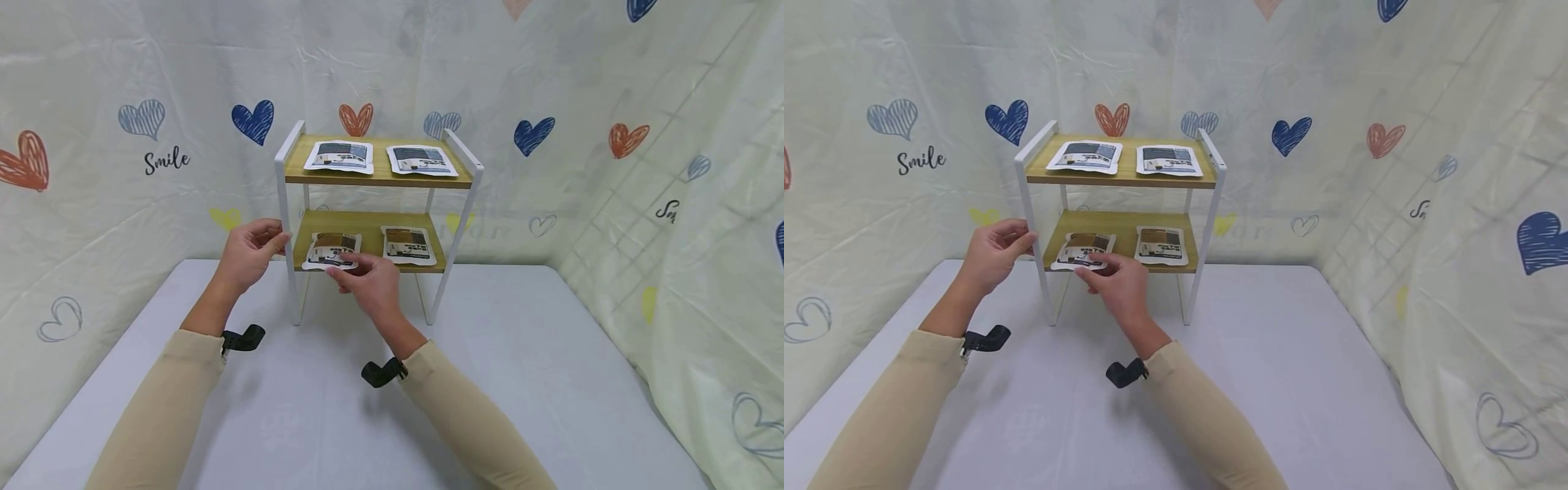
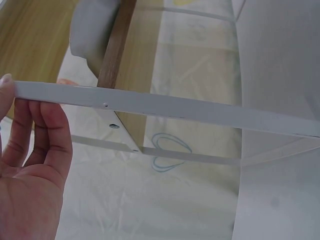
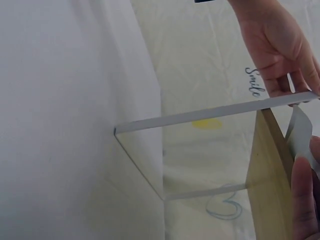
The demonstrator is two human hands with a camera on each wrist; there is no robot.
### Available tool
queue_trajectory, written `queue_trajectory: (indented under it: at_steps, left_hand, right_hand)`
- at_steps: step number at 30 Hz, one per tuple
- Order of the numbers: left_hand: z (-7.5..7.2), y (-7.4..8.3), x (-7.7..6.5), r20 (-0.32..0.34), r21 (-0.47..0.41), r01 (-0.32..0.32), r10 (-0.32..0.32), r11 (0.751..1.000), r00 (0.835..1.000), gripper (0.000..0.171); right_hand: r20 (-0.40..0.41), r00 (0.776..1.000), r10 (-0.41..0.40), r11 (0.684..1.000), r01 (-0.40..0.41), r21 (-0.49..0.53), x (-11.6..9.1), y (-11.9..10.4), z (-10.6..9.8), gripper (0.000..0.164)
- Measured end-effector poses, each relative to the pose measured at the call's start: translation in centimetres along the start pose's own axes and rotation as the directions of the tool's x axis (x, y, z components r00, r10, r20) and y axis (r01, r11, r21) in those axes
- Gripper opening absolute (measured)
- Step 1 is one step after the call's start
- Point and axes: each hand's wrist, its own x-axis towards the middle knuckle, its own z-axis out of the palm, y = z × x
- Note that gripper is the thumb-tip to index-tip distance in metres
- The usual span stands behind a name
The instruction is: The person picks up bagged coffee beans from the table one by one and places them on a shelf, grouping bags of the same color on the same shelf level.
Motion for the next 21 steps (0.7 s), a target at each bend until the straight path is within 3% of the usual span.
queue_trajectory:
  at_steps: [13, 21]
  left_hand:
    - [-0.13, 0.29, 0.10, 0.021, 0.000, 0.000, 0.000, 1.000, 1.000, 0.036]
    - [-0.11, 0.00, 0.07, 0.005, -0.014, 0.014, -0.014, 1.000, 1.000, 0.036]
  right_hand:
    - [-0.001, 0.999, 0.039, 0.999, -0.038, 0.021, 0.77, -0.26, 0.20, 0.025]
    - [0.035, 0.998, 0.055, 0.998, -0.054, -0.031, 0.86, -0.59, -0.03, 0.026]
